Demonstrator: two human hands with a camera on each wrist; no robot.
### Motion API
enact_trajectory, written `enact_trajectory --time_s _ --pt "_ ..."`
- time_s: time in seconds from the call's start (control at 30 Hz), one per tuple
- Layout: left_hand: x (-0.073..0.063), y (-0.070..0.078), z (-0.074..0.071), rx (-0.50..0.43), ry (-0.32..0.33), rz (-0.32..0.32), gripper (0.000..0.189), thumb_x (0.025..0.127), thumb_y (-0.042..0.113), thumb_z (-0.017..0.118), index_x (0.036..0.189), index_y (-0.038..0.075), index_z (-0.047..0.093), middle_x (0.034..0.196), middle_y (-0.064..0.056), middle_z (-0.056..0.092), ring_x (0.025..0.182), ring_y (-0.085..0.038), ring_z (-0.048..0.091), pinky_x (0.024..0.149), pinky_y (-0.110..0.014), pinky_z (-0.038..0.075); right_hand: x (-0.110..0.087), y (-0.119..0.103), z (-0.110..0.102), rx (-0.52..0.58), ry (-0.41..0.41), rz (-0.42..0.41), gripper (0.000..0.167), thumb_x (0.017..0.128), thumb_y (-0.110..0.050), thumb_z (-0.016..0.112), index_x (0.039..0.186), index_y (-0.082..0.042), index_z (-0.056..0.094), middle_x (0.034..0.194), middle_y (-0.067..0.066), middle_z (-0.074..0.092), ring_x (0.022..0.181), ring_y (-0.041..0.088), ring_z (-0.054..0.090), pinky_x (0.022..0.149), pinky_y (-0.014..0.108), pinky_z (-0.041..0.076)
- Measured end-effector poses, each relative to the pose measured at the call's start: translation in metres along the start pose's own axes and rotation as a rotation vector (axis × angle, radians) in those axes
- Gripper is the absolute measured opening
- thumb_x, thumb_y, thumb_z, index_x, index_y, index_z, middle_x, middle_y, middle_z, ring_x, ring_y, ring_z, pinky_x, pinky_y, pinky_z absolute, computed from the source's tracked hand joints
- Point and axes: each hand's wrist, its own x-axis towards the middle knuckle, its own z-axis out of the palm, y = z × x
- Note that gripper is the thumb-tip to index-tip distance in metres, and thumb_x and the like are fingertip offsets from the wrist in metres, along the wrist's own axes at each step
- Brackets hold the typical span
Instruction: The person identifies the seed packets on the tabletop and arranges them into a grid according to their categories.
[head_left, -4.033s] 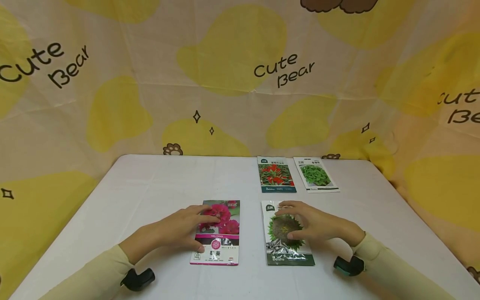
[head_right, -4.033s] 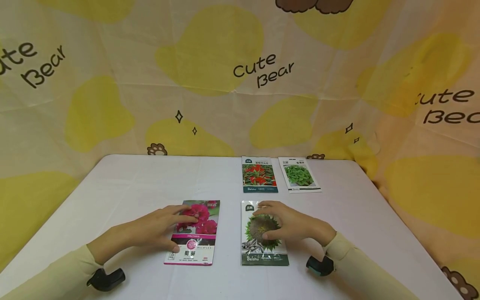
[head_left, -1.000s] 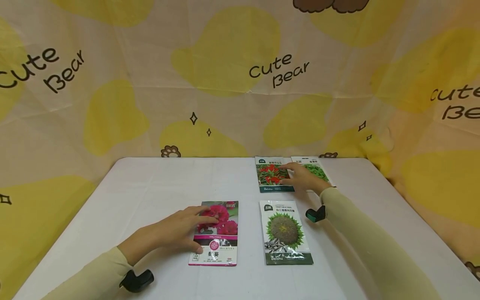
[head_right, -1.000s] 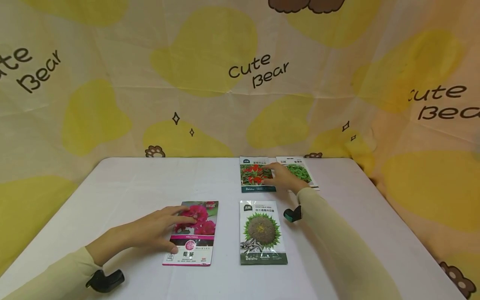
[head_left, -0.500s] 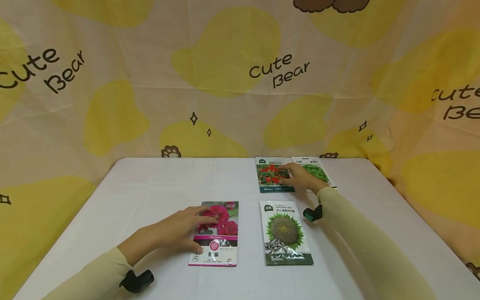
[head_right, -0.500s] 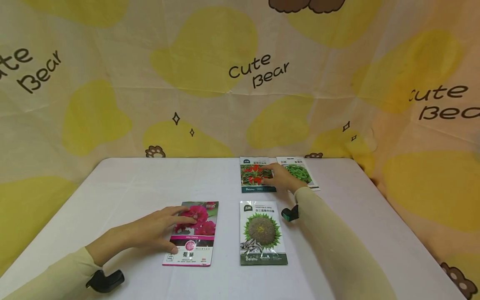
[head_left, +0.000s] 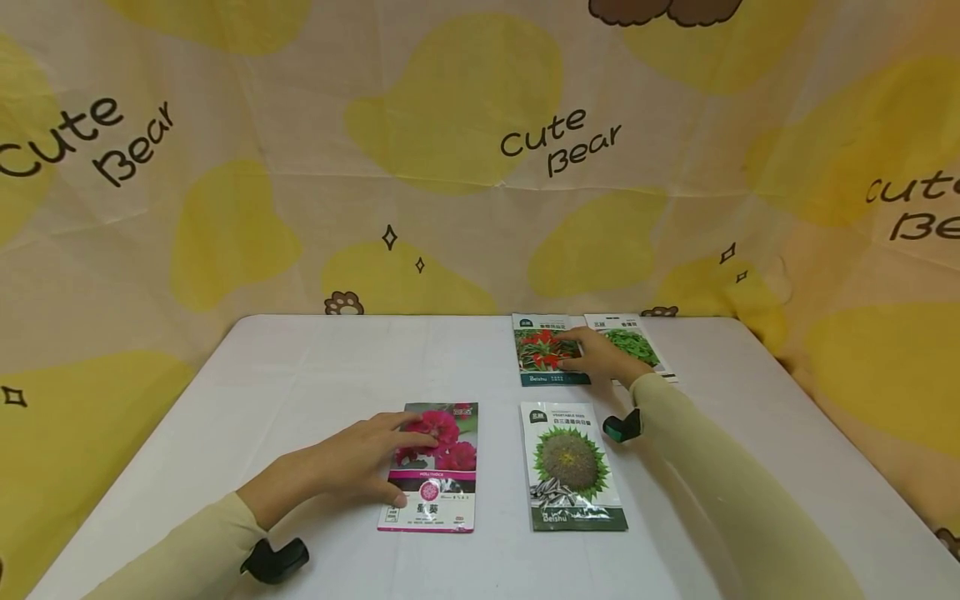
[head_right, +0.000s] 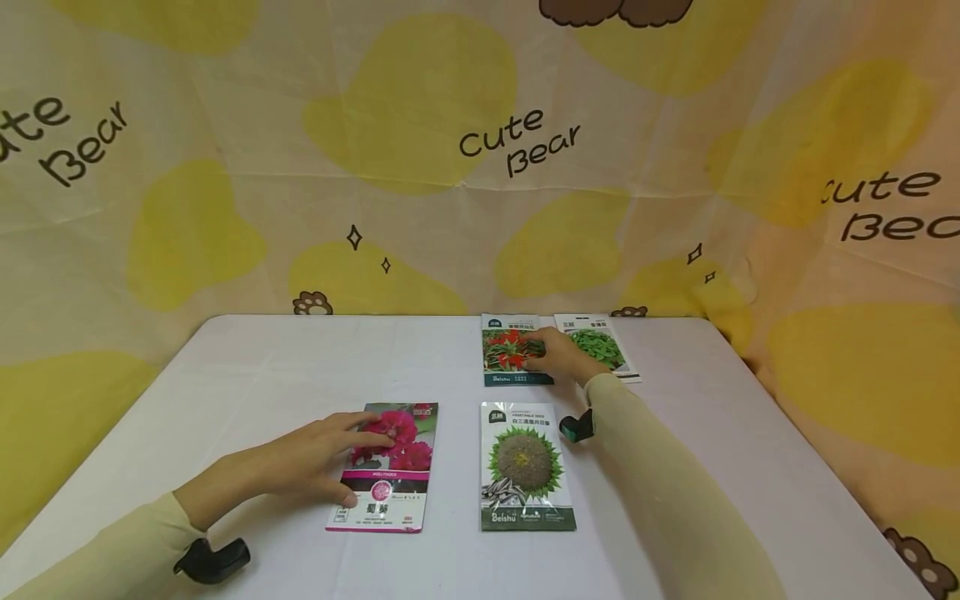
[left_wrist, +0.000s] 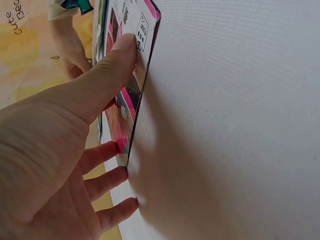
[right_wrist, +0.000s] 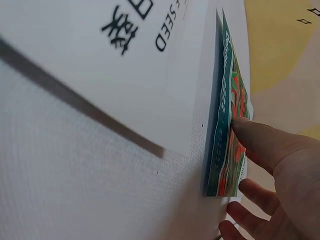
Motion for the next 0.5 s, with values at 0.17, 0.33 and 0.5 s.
enact_trajectory --time_s 0.17,0.33,0.5 --pt "0.0005 0.0012 -0.0003 0.007 0.001 0.0 0.077 0.074 0.052 0.085 0.143 0.031 0.056 0.156 -0.016 0.043 0.14 -0.042 0.044 0.109 -0.066 0.042 -0.0009 -0.0003 0.0002 -0.009 -0.002 0.002 0.05 0.096 -0.012 0.068 0.142 0.002 0.055 0.145 0.028 0.053 0.137 0.048 0.046 0.111 0.063 0.041" --pt "0.0005 0.0013 -0.0005 0.013 0.004 -0.003 0.077 0.075 0.052 0.085 0.143 0.03 0.056 0.157 -0.016 0.043 0.14 -0.042 0.044 0.109 -0.066 0.043 0.0005 0.0006 0.0021 -0.042 -0.001 0.024 0.047 0.096 -0.015 0.069 0.14 -0.002 0.059 0.145 0.028 0.053 0.138 0.048 0.045 0.114 0.062 0.039" --pt "0.0004 0.0011 0.0011 0.008 0.0 -0.006 0.077 0.075 0.052 0.085 0.143 0.03 0.057 0.157 -0.017 0.043 0.141 -0.042 0.044 0.109 -0.066 0.043 0.0019 0.0013 0.0033 -0.063 -0.011 0.047 0.047 0.096 -0.016 0.069 0.141 -0.004 0.059 0.148 0.028 0.051 0.14 0.049 0.043 0.114 0.062 0.039"
